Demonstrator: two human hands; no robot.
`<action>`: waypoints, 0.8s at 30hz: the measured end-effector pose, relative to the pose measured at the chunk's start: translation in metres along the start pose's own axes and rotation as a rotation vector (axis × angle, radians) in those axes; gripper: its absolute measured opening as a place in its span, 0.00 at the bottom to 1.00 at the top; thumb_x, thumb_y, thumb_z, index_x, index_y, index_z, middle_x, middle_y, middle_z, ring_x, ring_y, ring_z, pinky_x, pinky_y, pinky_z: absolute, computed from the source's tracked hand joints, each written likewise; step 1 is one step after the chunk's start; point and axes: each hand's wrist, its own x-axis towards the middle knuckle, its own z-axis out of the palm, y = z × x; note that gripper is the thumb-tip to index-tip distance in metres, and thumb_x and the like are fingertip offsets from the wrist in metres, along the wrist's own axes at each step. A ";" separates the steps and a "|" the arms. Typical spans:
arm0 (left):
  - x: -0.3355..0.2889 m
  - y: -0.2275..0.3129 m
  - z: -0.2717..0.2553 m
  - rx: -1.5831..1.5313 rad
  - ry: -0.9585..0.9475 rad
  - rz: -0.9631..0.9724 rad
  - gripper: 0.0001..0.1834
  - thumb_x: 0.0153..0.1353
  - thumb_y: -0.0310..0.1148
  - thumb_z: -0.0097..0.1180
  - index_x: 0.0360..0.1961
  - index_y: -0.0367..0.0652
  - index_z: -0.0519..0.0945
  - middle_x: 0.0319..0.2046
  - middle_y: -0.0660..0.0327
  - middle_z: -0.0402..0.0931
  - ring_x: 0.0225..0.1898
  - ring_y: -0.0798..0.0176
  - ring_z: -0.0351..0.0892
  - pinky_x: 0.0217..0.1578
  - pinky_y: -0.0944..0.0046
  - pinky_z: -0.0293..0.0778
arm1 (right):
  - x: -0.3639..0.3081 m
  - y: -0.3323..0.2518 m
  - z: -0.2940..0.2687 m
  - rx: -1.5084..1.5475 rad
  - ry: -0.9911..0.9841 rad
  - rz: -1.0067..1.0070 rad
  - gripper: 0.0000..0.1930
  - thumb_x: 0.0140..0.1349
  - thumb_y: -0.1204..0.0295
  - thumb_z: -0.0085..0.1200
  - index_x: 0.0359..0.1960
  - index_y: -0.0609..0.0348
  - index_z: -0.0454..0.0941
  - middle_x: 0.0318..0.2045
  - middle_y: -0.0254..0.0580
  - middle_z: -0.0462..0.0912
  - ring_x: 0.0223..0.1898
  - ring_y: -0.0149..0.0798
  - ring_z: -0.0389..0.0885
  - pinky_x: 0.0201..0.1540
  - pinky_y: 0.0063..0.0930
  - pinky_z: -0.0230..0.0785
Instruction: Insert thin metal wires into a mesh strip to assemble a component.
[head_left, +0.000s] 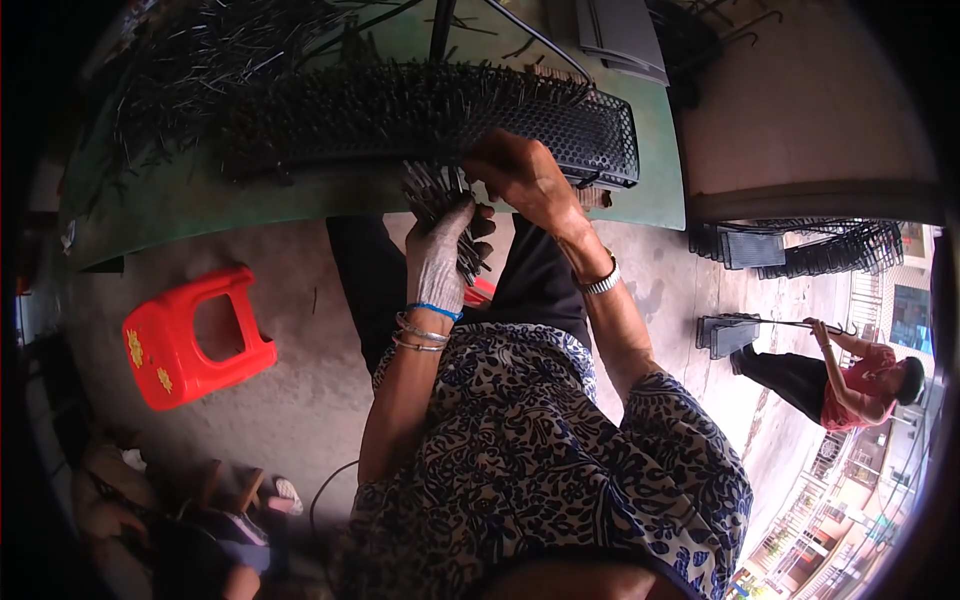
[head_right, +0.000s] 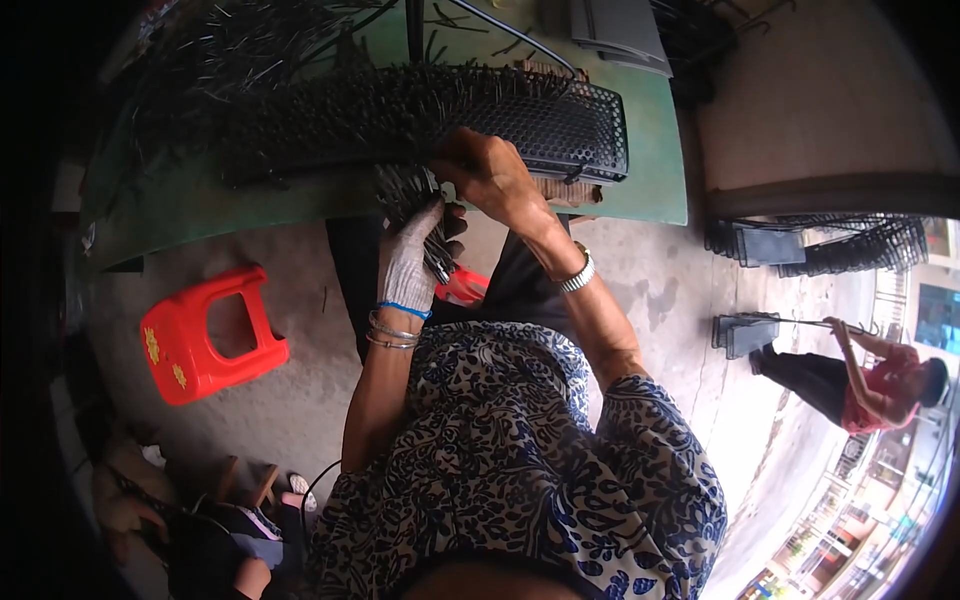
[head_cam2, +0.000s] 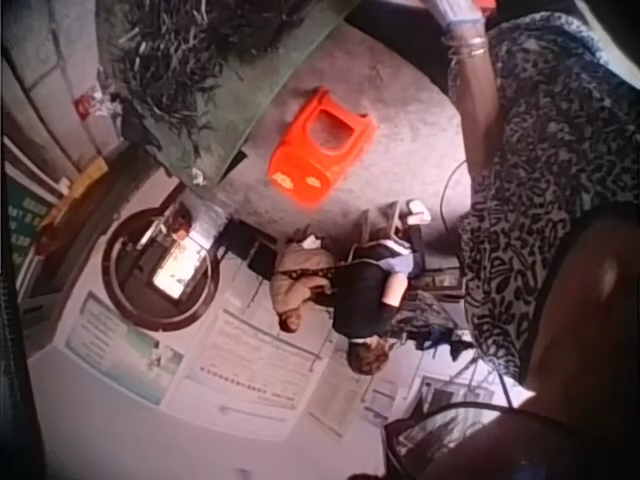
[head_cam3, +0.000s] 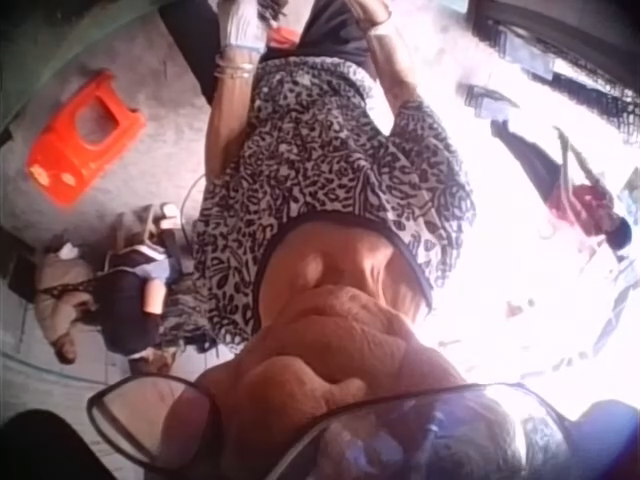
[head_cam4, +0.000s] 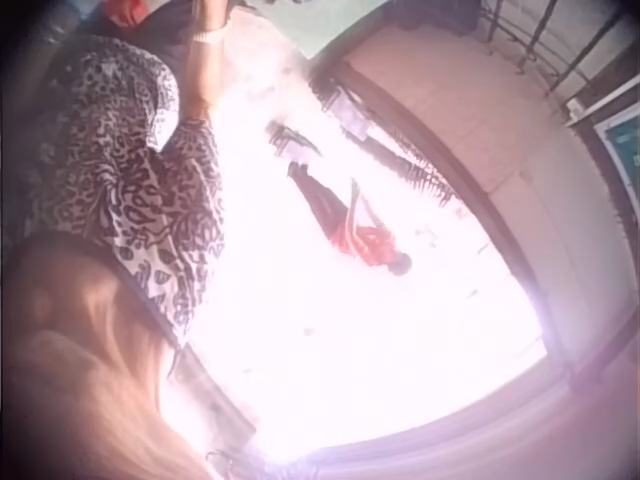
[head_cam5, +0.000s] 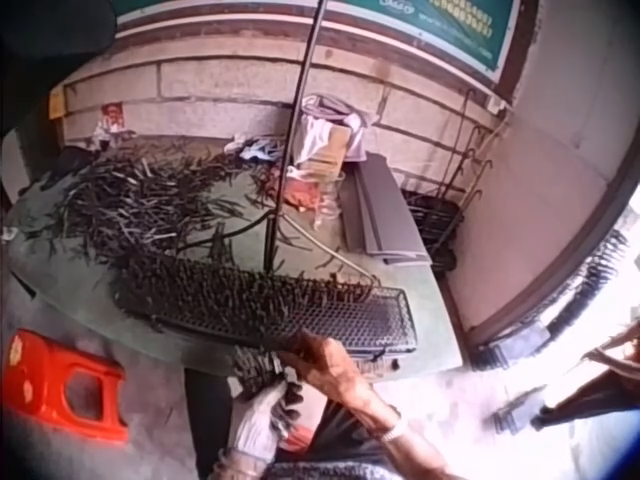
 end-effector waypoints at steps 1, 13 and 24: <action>0.000 -0.001 0.000 0.015 -0.014 0.002 0.13 0.60 0.33 0.60 0.44 0.37 0.78 0.31 0.59 0.82 0.28 0.68 0.81 0.22 0.72 0.73 | 0.001 0.001 0.000 -0.065 0.016 -0.031 0.09 0.61 0.70 0.56 0.38 0.64 0.79 0.24 0.46 0.81 0.23 0.36 0.80 0.29 0.30 0.71; 0.007 -0.004 -0.005 -0.174 0.015 -0.015 0.14 0.61 0.35 0.61 0.45 0.39 0.79 0.32 0.58 0.82 0.31 0.64 0.81 0.26 0.67 0.78 | 0.026 -0.009 0.005 -0.297 0.617 -0.381 0.04 0.60 0.81 0.56 0.34 0.62 0.74 0.22 0.38 0.78 0.21 0.28 0.74 0.25 0.23 0.67; 0.002 -0.001 -0.005 -0.092 0.003 -0.037 0.11 0.61 0.35 0.61 0.38 0.37 0.79 0.26 0.59 0.81 0.18 0.72 0.73 0.17 0.72 0.70 | 0.043 -0.006 0.009 -0.410 0.549 -0.474 0.06 0.59 0.81 0.57 0.37 0.61 0.76 0.28 0.42 0.80 0.23 0.36 0.78 0.27 0.25 0.69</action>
